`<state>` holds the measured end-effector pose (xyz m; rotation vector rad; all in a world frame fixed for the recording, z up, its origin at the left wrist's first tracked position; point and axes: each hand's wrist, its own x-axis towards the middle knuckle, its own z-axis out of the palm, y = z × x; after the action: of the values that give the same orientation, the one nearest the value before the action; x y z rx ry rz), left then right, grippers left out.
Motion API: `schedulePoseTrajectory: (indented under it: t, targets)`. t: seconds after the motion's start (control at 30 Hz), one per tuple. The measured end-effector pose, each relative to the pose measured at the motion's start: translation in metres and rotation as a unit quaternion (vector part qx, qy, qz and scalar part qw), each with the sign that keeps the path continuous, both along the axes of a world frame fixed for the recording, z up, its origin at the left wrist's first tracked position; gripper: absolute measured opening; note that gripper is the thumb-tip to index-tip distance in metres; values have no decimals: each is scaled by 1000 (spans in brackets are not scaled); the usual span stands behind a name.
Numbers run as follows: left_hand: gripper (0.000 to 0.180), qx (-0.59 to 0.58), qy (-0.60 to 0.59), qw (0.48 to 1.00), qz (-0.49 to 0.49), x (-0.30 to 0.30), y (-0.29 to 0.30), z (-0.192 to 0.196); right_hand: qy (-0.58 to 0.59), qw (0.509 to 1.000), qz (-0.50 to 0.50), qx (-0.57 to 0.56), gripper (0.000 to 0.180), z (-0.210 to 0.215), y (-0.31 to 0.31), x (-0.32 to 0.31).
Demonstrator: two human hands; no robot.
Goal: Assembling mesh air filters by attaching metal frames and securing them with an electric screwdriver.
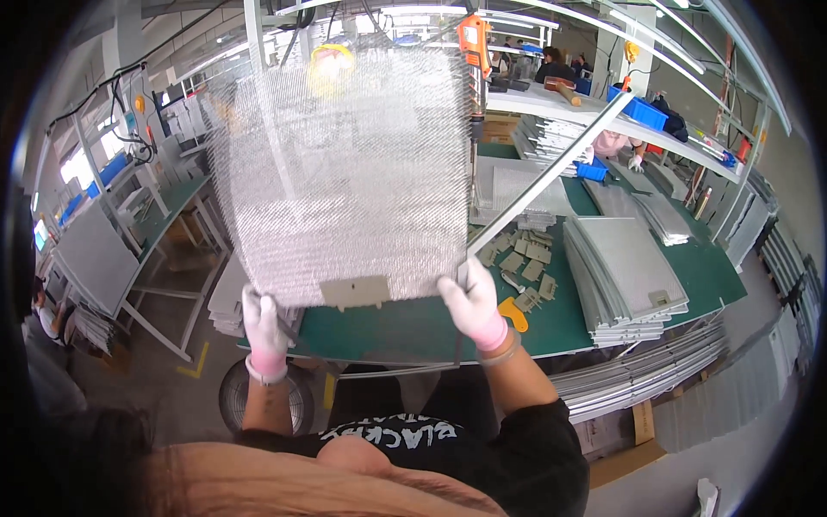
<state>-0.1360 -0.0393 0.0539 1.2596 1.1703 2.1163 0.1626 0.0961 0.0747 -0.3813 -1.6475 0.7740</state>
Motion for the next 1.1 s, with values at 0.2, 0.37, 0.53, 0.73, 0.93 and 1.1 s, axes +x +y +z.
schedulePoseTrajectory:
  t: [0.2,0.37,0.53,0.73,0.93,1.1]
  targets:
    - [25,26,153,983,-94,-12,80,24,128,989,-47,-61,24,-7,55,7]
    - [33,33,106,985,-134,5,95,14,98,986,-132,-41,25,-26,60,8]
    - [34,60,41,991,-109,5,113,-16,24,976,-214,-16,19,-23,48,2]
    - [29,19,35,996,-80,9,123,-67,3,985,-165,-40,9,-67,64,6]
    - [41,-155,111,967,-170,-20,108,-105,-128,982,-64,-125,33,-124,64,33]
    - [47,-16,83,979,-184,-14,115,-11,49,990,-38,-125,35,-27,59,21]
